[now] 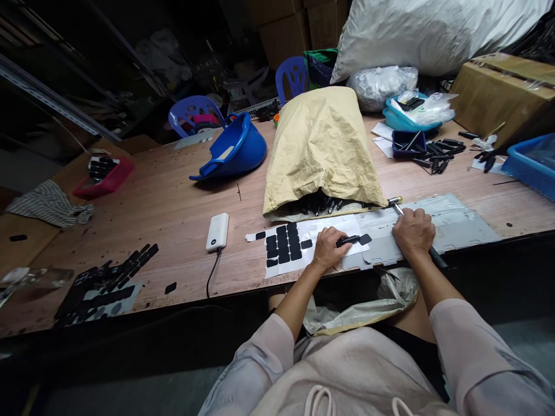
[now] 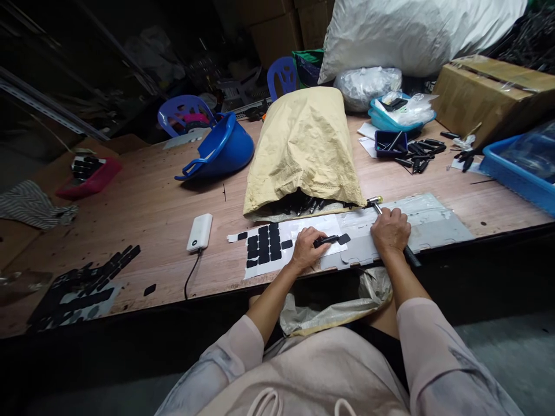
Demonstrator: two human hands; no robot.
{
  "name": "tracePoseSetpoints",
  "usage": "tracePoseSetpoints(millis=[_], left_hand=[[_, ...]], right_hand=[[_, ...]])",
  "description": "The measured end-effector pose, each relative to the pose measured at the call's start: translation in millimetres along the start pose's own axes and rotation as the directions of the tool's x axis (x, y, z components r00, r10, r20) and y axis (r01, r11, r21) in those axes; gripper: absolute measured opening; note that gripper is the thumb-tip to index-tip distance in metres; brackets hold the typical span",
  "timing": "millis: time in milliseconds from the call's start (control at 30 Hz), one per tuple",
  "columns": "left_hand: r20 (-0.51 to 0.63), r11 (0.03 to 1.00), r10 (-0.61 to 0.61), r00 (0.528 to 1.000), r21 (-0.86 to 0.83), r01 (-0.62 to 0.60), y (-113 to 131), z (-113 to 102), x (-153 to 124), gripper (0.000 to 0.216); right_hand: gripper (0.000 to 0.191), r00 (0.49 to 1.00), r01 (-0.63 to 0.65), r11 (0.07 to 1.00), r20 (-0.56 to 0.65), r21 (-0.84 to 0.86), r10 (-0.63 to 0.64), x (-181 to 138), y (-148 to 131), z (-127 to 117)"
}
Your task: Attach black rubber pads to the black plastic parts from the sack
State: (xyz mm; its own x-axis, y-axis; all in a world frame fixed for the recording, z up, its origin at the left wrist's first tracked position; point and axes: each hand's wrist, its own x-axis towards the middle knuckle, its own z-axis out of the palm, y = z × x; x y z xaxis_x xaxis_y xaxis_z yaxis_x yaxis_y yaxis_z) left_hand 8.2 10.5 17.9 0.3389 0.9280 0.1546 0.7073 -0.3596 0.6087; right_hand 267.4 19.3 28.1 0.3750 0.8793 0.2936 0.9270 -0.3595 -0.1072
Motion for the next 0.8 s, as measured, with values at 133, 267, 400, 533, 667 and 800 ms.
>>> tracePoseSetpoints(millis=[133,267,400,533,667,800], left_hand=[[-0.021,1.000,-0.001,1.000,-0.023,0.001,-2.9,-1.4,0.0,0.017],[-0.014,1.000,0.001,1.000,-0.031,-0.002,-1.5,-2.1,2.0,0.024],[0.001,1.000,-0.012,1.000,-0.025,0.012,0.3,-2.7,4.4,0.020],[0.004,0.999,-0.015,1.000,-0.032,0.015,0.1,-2.3,5.2,0.018],[0.000,0.999,-0.009,1.000,-0.034,0.009,-0.9,-0.7,4.9,0.019],[-0.011,0.999,-0.003,1.000,-0.040,0.002,-2.2,0.7,5.0,0.020]], right_hand=[[0.036,1.000,-0.002,1.000,-0.001,0.010,0.002,-0.7,0.9,0.4],[0.040,1.000,-0.005,1.000,0.022,0.029,0.004,1.8,3.3,0.3],[0.039,0.998,-0.045,0.991,0.043,0.127,0.039,7.0,9.4,1.1],[0.037,0.994,-0.076,0.942,-0.050,0.327,0.097,-6.4,12.2,-4.2],[0.034,0.983,0.141,0.818,-0.180,0.558,-0.047,-50.3,1.3,-18.5],[0.029,0.955,0.297,0.662,-0.201,0.688,-0.219,-97.5,-17.3,-30.4]])
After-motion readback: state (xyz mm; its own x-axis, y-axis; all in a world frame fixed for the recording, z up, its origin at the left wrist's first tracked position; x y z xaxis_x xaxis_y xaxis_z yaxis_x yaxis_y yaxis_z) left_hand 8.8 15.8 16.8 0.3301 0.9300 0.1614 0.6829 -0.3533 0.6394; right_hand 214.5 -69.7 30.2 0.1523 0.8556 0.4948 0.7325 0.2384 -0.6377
